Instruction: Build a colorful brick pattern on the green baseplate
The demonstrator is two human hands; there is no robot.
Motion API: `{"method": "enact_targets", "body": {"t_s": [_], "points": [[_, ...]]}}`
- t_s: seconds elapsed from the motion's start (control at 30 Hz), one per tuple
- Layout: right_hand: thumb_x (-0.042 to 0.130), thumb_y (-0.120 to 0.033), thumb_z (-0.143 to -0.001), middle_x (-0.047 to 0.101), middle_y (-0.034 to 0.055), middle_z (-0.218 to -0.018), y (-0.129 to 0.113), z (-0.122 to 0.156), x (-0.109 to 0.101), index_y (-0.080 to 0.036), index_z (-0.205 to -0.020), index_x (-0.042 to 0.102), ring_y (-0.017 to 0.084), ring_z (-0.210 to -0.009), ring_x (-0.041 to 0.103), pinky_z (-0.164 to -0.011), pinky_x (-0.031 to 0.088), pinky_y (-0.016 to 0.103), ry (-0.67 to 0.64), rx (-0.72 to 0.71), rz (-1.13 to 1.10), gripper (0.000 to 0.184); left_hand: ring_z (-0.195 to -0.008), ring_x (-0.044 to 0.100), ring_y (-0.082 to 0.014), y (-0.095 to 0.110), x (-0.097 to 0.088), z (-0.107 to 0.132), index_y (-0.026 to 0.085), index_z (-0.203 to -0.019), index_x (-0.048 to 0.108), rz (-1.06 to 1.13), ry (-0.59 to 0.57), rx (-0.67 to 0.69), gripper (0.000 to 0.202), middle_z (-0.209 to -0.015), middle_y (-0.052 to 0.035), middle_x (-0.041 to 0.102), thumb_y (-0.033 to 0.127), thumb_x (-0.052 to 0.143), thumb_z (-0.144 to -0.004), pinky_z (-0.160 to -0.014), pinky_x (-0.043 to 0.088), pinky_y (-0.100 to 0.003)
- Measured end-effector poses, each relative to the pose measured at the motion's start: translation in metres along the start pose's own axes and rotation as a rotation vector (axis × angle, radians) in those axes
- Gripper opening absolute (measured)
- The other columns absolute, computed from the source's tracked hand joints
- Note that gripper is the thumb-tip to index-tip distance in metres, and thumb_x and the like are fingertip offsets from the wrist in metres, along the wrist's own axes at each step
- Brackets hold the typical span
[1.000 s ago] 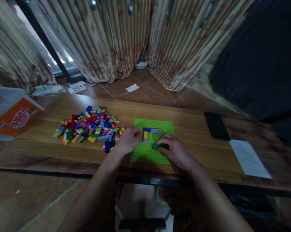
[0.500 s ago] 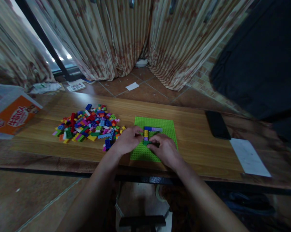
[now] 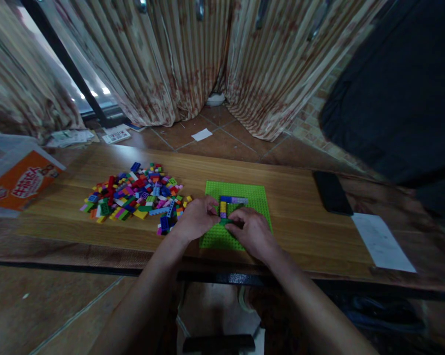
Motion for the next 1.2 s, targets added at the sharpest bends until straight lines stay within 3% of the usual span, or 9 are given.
{"method": "enact_targets", "body": {"t_s": [0.27, 0.47, 0.8, 1.2], "points": [[0.072, -0.017, -0.076, 0.066, 0.002, -0.079, 0.0011, 0.0003, 0.0003, -0.021, -0.081, 0.068, 0.018, -0.078, 0.06, -0.073, 0.044, 0.031, 0.011, 0.015, -0.012, 0.008, -0.067, 0.064, -0.0146, 0.0043, -0.0012, 0.0007, 0.016, -0.09, 0.063, -0.057, 0.006, 0.008, 0.024, -0.07, -0.0002, 0.068, 0.01, 0.062, -0.067, -0.064, 0.047, -0.024], [0.071, -0.018, -0.076, 0.067, 0.0027, -0.08, 0.001, 0.0002, 0.0004, -0.021, -0.081, 0.068, 0.019, -0.079, 0.06, -0.073, 0.044, 0.032, 0.007, 0.012, -0.011, 0.006, -0.07, 0.065, -0.0175, 0.0021, 0.0004, 0.0009, 0.016, -0.09, 0.064, -0.082, 0.042, -0.027, 0.024, -0.072, -0.0015, 0.069, 0.02, 0.069, -0.067, -0.063, 0.048, -0.026], [0.075, -0.017, -0.075, 0.069, 0.0029, -0.079, 0.0031, -0.0026, 0.0023, -0.02, -0.077, 0.071, 0.019, -0.077, 0.061, -0.072, 0.044, 0.031, 0.004, 0.013, -0.038, 0.006, -0.071, 0.064, -0.0176, 0.0078, 0.0001, -0.0006, 0.016, -0.084, 0.064, -0.203, 0.089, -0.116, 0.022, -0.07, -0.0004, 0.067, 0.013, 0.07, -0.063, -0.066, 0.046, -0.027], [0.074, -0.011, -0.071, 0.068, 0.0009, -0.075, 0.0043, -0.0077, 0.0056, -0.02, -0.074, 0.07, 0.015, -0.069, 0.06, -0.066, 0.044, 0.028, -0.034, 0.038, -0.098, 0.01, -0.065, 0.062, -0.0159, 0.01, -0.0002, -0.0053, 0.019, -0.078, 0.06, -0.282, 0.078, -0.079, 0.021, -0.067, 0.0017, 0.064, 0.013, 0.07, -0.06, -0.06, 0.043, -0.024]]}}
Point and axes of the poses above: each hand's wrist, its own z-axis away from the middle knuckle, its own x-axis out of the palm, y = z × x, the point moved 8 cm from there along -z, towards the middle knuckle
